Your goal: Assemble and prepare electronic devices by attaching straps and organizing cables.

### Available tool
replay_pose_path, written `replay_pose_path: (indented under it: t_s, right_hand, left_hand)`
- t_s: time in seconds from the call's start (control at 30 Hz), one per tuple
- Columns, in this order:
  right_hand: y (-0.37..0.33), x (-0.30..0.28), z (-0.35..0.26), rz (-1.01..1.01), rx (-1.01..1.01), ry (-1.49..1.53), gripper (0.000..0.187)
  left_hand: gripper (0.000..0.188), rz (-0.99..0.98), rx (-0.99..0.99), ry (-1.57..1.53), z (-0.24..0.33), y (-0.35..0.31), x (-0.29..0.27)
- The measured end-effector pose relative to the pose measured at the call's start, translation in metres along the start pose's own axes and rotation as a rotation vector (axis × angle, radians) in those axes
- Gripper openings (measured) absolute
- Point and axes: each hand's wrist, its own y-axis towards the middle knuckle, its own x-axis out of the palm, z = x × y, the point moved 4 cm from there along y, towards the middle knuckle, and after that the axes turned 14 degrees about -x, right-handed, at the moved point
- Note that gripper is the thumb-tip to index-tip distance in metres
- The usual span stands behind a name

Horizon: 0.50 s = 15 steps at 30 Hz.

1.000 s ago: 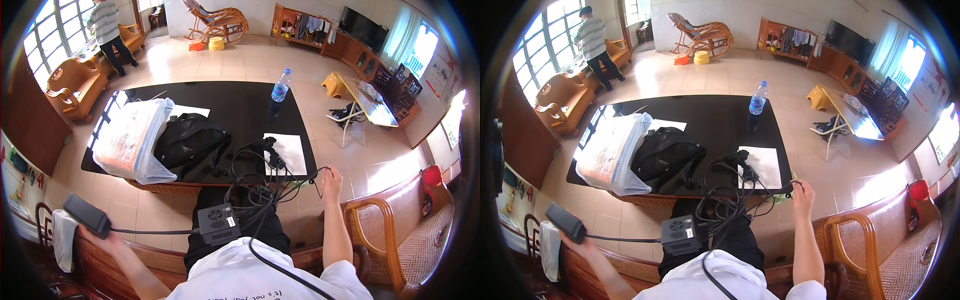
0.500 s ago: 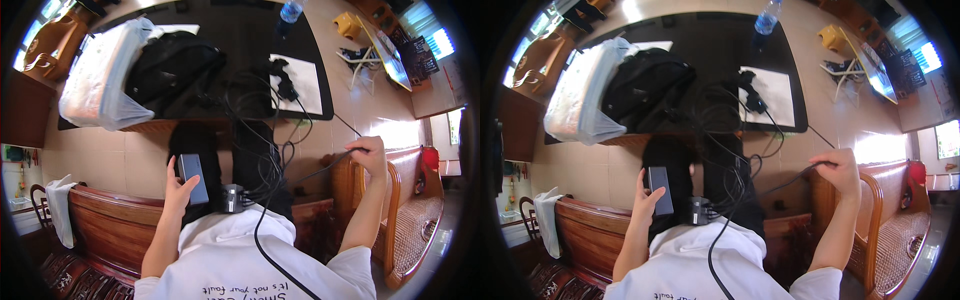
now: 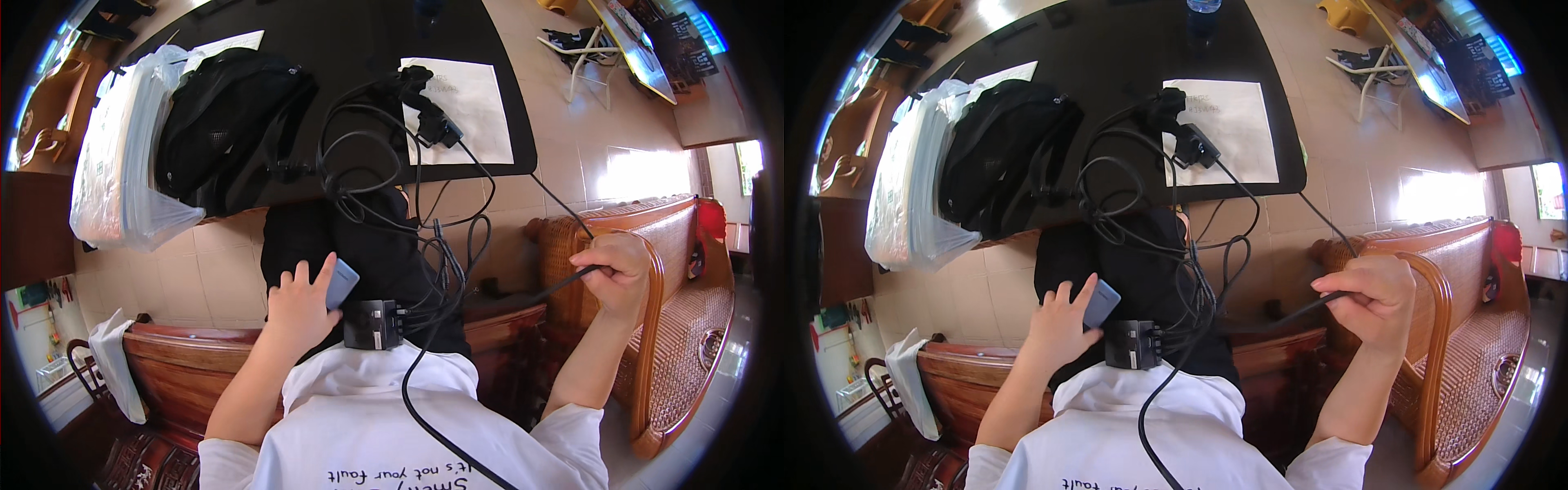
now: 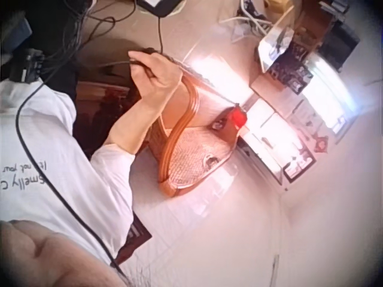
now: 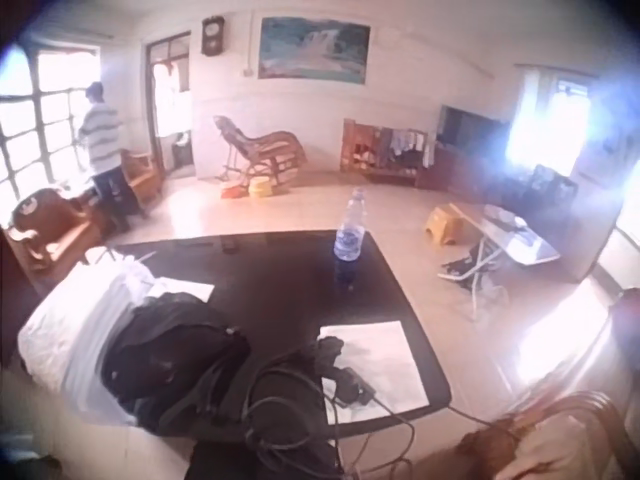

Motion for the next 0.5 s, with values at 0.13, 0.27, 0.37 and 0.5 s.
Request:
replay_pose_path:
  t_s: [0.13,0.27,0.37,0.5]
  right_hand:
    - [0.025,0.010,-0.014,-0.107,-0.048,0.003,0.020]
    - [0.041,0.012,-0.029,-0.162,-0.090,-0.048,0.021]
    - [0.033,0.007,-0.031,-0.196,-0.059,-0.062,0.021]
    - [-0.012,0.000,0.005,-0.368,0.416,0.242,0.018]
  left_hand:
    - [0.078,0.073,0.293,-0.267,0.054,0.017,-0.041]
    - [0.069,-0.046,0.553,-0.443,0.112,0.013,-0.030]
    - [0.068,-0.240,0.424,-0.577,0.109,0.030,-0.010]
    - [0.074,-0.321,0.214,-1.182,0.071,0.029,0.009]
